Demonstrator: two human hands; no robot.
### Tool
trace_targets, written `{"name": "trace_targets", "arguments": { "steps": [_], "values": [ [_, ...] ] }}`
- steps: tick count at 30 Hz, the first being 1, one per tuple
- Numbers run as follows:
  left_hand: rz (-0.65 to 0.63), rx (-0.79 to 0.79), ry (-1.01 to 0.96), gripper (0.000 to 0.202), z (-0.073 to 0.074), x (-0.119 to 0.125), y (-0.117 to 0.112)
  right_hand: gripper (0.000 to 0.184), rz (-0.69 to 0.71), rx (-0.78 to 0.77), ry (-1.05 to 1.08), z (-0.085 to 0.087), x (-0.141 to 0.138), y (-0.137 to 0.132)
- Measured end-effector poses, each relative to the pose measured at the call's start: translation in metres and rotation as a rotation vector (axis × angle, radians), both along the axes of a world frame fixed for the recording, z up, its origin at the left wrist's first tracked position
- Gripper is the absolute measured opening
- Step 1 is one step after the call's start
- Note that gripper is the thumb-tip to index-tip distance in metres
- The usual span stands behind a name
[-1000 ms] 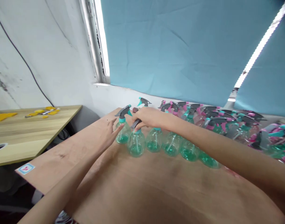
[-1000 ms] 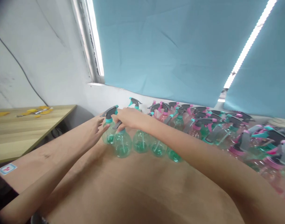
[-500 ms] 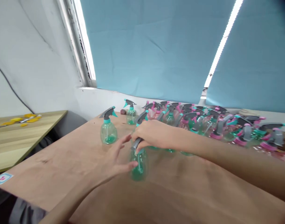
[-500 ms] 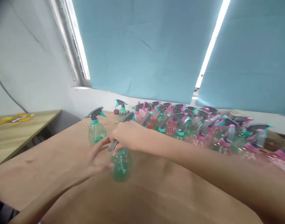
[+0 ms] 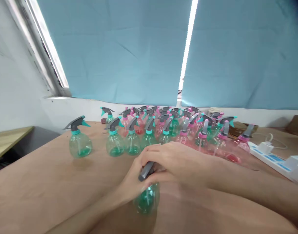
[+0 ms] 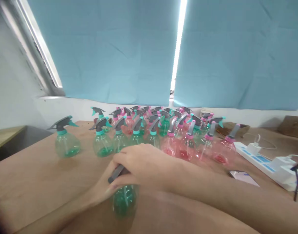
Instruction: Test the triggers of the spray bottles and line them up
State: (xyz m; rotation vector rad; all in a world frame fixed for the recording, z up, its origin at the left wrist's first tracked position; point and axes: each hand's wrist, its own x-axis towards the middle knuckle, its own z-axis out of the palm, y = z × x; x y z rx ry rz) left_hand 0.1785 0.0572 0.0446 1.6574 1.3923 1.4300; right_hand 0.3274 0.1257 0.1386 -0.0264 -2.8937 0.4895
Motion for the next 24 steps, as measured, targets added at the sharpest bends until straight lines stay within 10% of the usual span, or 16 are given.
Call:
{"name": "trace_targets", "arguments": {
  "steps": [6, 11, 17, 24],
  "values": [
    [-0.024, -0.025, 0.035, 0.039, 0.003, 0.023, 0.008, 0.026, -0.329, 0.031, 0.398, -0.020, 0.068, 0.037],
    [-0.043, -0.035, 0.042, 0.038, 0.004, 0.024, 0.023, 0.025, -0.585, -0.044, 0.389, -0.086, 0.108, 0.069],
    [0.014, -0.055, 0.080, 0.037, 0.002, 0.017, 0.049, 0.031, -0.563, -0.003, 0.187, -0.174, 0.108, 0.080],
    [0.072, -0.076, 0.118, 0.040, 0.004, 0.018, 0.062, 0.051, -0.534, -0.058, 0.084, -0.203, 0.097, 0.093]
  ]
}}
